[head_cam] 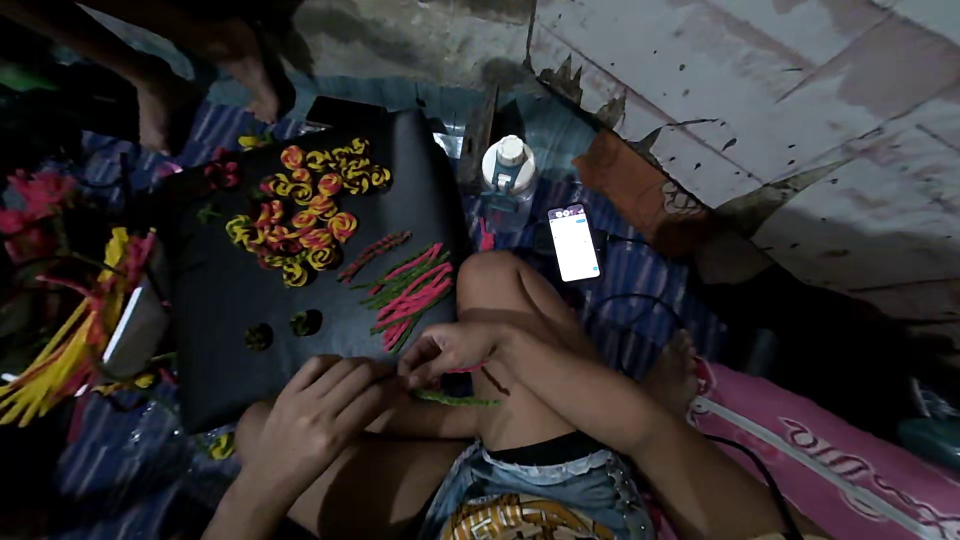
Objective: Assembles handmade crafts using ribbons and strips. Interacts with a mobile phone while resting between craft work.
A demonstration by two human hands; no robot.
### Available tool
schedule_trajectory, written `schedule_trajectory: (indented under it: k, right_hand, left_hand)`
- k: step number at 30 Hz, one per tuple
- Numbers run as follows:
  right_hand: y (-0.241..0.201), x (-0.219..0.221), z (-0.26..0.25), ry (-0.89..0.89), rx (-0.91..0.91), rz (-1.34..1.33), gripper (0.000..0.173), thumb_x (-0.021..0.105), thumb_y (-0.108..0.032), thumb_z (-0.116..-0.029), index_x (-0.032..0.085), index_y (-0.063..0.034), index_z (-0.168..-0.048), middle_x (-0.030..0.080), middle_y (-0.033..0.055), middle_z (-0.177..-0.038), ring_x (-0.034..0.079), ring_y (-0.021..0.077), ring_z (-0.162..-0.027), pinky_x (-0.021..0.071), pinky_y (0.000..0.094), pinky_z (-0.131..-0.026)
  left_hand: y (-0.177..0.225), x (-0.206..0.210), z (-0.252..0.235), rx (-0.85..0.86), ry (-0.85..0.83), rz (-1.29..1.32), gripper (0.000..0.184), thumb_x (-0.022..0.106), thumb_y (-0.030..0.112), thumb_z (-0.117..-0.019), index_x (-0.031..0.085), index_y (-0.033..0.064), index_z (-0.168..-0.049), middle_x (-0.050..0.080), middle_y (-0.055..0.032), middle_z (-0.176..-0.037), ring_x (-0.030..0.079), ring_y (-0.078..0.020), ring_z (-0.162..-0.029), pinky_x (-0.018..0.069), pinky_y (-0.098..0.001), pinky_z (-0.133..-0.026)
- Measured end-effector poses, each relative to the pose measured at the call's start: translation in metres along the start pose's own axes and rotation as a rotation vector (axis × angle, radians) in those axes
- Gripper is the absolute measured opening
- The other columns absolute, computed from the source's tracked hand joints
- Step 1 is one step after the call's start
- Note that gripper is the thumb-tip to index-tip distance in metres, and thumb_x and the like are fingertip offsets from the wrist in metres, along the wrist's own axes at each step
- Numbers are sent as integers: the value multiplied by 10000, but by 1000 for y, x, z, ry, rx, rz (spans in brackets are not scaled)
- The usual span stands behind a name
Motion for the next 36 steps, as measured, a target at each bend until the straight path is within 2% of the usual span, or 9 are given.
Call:
schedule_trajectory:
  k: [7,10,14,20,24,26,29,32,36]
  right_hand:
    - [4,2,-1,-51,-54,-52,158,524,-19,-1023,655,29,-949,611,-73,-744,560,-55,-639,483,137,-623]
    - [6,3,-5,15,-136,-80,168,524,-18,-1023,670,47,-971,615,-71,-752,550,-56,-646,473,139,-624]
    - [7,1,-4,147,-149,-33,169,532,-43,-1033,666,51,-989,622,-58,-795,563,-50,-696,491,148,-674]
    - [5,-2,-2,357,-142,139,205,575,-127,-1027,668,55,-1039,641,-21,-849,581,-34,-754,510,159,-732]
    - [11,3,-6,597,-177,352,206,606,-111,-995,694,56,-1076,704,80,-988,648,32,-875,544,203,-823]
    - [17,6,-9,689,-274,528,190,622,-117,-979,722,28,-1050,725,113,-1024,685,116,-966,559,279,-902]
    - [20,13,-13,849,-405,864,156,639,-157,-928,752,-62,-981,733,81,-963,699,216,-933,561,418,-863]
    - [19,16,-16,994,-582,1177,152,619,-229,-915,738,-135,-914,719,23,-875,682,168,-837,537,345,-794]
    - [8,24,-13,1047,-755,1348,169,572,-242,-965,703,-143,-924,702,24,-851,666,137,-839,501,302,-877]
  left_hand:
    - [2,18,8,-147,141,195,267,558,369,-1050,626,121,-979,651,-56,-903,610,-158,-884,437,-272,-852]
    - [2,29,16,-345,249,451,258,613,387,-1021,639,139,-956,660,12,-916,602,-58,-918,433,-212,-866]
    - [-2,44,18,-495,299,697,149,613,344,-1023,660,205,-994,655,130,-963,621,60,-928,522,-126,-822]
    - [-12,53,11,-515,332,625,212,596,248,-1034,666,51,-993,680,-18,-952,643,-28,-922,541,-206,-863]
    - [-17,57,10,-715,270,675,174,621,122,-987,676,-44,-978,687,-77,-903,653,-69,-838,550,-239,-817]
    - [-15,53,9,-816,219,675,182,619,135,-986,681,-36,-988,684,-70,-880,649,-75,-798,551,-246,-779]
    - [-8,48,6,-887,220,600,192,617,167,-980,684,-13,-995,681,-70,-872,650,-97,-760,561,-268,-736]
    - [8,49,1,-938,352,487,186,630,171,-962,683,-7,-970,667,-68,-838,625,-95,-696,542,-252,-657]
    - [32,62,-11,-924,831,553,62,659,40,-883,622,16,-840,608,16,-733,568,9,-640,497,-144,-608]
Point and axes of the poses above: each hand's wrist, its own z-axis away from the middle knuckle, its own x-axis out of the palm, y = z × x, the point moved 2 cm from there along -z, towards the middle knuckle
